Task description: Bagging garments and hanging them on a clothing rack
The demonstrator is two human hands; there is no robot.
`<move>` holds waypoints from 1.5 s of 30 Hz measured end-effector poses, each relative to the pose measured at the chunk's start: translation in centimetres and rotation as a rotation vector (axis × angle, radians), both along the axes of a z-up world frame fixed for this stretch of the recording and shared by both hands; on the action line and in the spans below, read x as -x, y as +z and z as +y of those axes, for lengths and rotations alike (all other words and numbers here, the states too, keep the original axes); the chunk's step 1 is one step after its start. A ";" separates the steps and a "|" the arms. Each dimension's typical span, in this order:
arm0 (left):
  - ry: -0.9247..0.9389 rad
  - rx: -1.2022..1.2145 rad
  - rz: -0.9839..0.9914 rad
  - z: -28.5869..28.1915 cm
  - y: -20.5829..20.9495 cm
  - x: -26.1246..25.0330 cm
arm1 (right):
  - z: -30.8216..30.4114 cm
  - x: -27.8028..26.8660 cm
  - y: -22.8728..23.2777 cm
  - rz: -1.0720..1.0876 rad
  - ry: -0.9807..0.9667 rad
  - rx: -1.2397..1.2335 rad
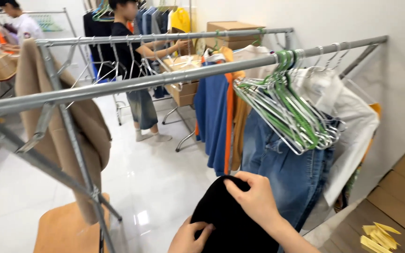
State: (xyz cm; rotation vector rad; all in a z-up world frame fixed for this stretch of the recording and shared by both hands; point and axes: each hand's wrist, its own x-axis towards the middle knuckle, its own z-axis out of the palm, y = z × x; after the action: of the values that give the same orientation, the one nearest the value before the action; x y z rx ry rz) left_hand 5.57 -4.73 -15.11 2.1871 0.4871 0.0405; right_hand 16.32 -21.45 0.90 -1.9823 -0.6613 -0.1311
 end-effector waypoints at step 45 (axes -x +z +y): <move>-0.029 -0.903 0.097 6.1 15.2 -26.0 | -11.2 -32.5 9.3 0.376 -0.144 0.050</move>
State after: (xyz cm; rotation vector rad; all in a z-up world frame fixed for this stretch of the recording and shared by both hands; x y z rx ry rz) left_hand 31.53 1.37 0.12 3.0896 0.5561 0.1664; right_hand 48.82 -32.64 10.25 -2.0284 -0.2813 0.1709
